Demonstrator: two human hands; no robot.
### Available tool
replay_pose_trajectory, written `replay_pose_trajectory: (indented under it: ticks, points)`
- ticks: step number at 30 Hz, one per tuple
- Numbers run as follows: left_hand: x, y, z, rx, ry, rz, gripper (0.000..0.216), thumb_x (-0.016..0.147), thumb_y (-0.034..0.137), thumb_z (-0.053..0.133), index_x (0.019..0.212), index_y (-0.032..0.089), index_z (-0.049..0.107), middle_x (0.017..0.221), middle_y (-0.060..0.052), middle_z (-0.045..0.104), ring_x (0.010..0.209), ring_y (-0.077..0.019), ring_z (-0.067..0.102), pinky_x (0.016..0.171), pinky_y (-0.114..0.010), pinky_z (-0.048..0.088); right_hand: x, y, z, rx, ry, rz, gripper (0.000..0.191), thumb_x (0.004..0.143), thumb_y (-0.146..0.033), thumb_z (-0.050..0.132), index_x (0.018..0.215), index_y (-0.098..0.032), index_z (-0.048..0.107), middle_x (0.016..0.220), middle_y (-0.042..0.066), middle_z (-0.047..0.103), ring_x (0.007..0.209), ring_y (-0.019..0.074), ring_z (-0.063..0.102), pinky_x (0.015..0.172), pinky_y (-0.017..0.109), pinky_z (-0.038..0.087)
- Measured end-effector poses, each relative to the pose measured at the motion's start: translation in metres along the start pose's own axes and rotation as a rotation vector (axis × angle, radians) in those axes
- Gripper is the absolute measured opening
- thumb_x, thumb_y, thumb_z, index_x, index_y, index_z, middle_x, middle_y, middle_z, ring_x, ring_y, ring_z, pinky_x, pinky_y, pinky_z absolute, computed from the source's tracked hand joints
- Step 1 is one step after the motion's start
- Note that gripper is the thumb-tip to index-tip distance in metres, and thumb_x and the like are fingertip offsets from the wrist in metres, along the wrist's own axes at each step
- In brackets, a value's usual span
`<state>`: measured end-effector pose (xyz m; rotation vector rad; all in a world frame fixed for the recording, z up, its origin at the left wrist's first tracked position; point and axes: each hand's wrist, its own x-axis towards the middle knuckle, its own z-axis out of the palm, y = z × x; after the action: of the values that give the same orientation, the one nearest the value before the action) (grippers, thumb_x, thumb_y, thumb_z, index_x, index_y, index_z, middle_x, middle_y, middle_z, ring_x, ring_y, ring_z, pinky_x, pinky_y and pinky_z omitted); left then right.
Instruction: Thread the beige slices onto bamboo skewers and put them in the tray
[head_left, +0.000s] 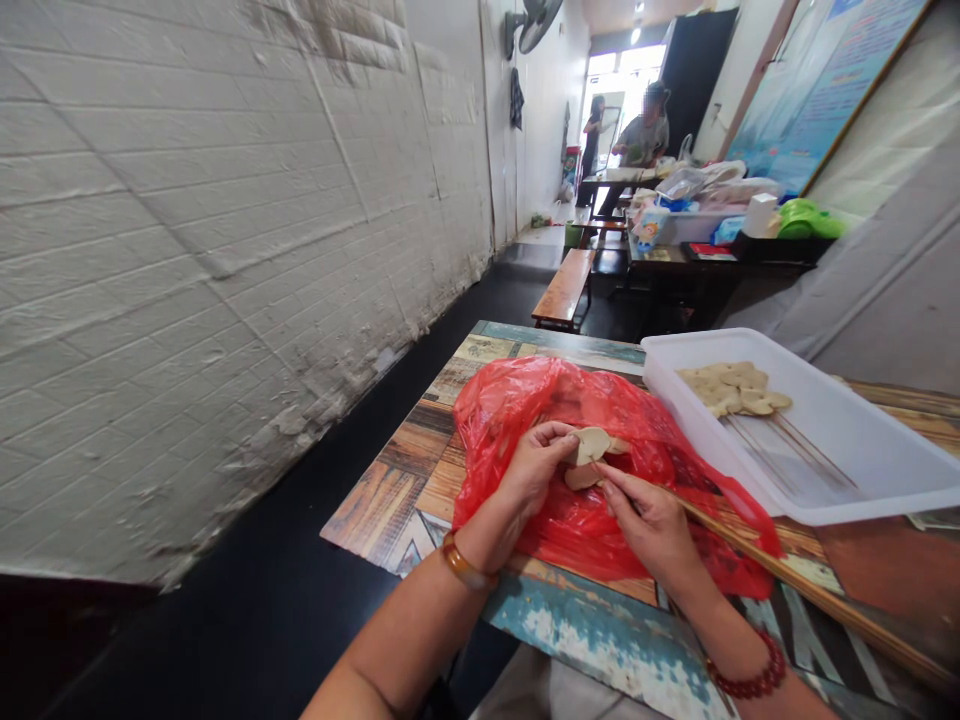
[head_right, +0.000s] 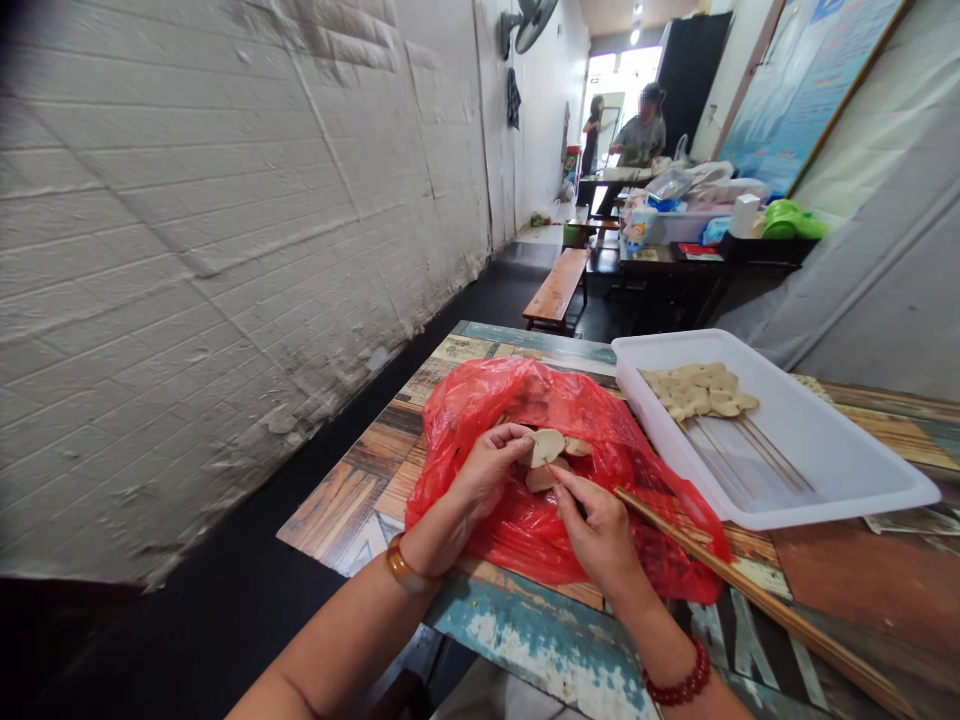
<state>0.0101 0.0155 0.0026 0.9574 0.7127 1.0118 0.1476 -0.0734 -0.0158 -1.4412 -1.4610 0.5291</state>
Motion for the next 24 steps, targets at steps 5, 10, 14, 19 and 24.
replay_pose_trajectory:
  ticks: [5,10,14,19,24]
  points:
    - [0.0006,0.0002,0.001,0.002,0.013,0.017,0.023,0.061,0.03,0.075,0.073,0.012,0.067,0.068,-0.001,0.061,0.061,-0.0086,0.051,0.059,-0.021,0.037,0.0004,0.0016,-0.0011,-0.001,-0.027,-0.024,0.035,0.086,-0.029,0.05,0.112,-0.016,0.068,0.109,0.009,0.07,0.096,0.0244,0.067,0.088,0.039,0.053]
    - [0.0007,0.0008,0.0013,0.011,0.014,0.025,0.025,0.059,0.032,0.077,0.072,0.012,0.067,0.068,-0.001,0.061,0.061,-0.0089,0.05,0.059,-0.021,0.036,0.0012,0.0027,-0.0008,-0.004,-0.031,-0.033,0.035,0.086,-0.029,0.049,0.113,-0.017,0.068,0.11,0.008,0.069,0.099,0.0238,0.067,0.09,0.038,0.052]
    - [0.0,0.0012,0.001,0.02,0.002,0.021,0.026,0.06,0.033,0.077,0.073,0.012,0.068,0.069,-0.002,0.061,0.061,-0.0091,0.05,0.06,-0.021,0.036,0.0016,0.0039,-0.0007,-0.015,-0.028,-0.04,0.034,0.086,-0.029,0.049,0.113,-0.018,0.067,0.109,0.008,0.069,0.098,0.0235,0.067,0.089,0.037,0.052]
    - [-0.0008,0.0009,0.0013,-0.006,-0.015,-0.031,0.029,0.06,0.036,0.077,0.074,0.012,0.067,0.068,-0.002,0.061,0.059,-0.0092,0.05,0.059,-0.022,0.036,0.0009,0.0051,-0.0006,-0.035,-0.003,-0.057,0.033,0.086,-0.028,0.049,0.112,-0.017,0.067,0.106,0.008,0.071,0.095,0.0229,0.068,0.087,0.036,0.053]
    - [-0.0019,0.0011,0.0026,-0.03,-0.031,-0.064,0.033,0.058,0.038,0.078,0.074,0.012,0.067,0.066,-0.002,0.061,0.058,-0.0087,0.05,0.059,-0.022,0.036,0.0006,0.003,-0.0006,-0.059,0.022,-0.061,0.03,0.086,-0.029,0.05,0.106,-0.017,0.069,0.102,0.009,0.072,0.091,0.022,0.069,0.082,0.033,0.055]
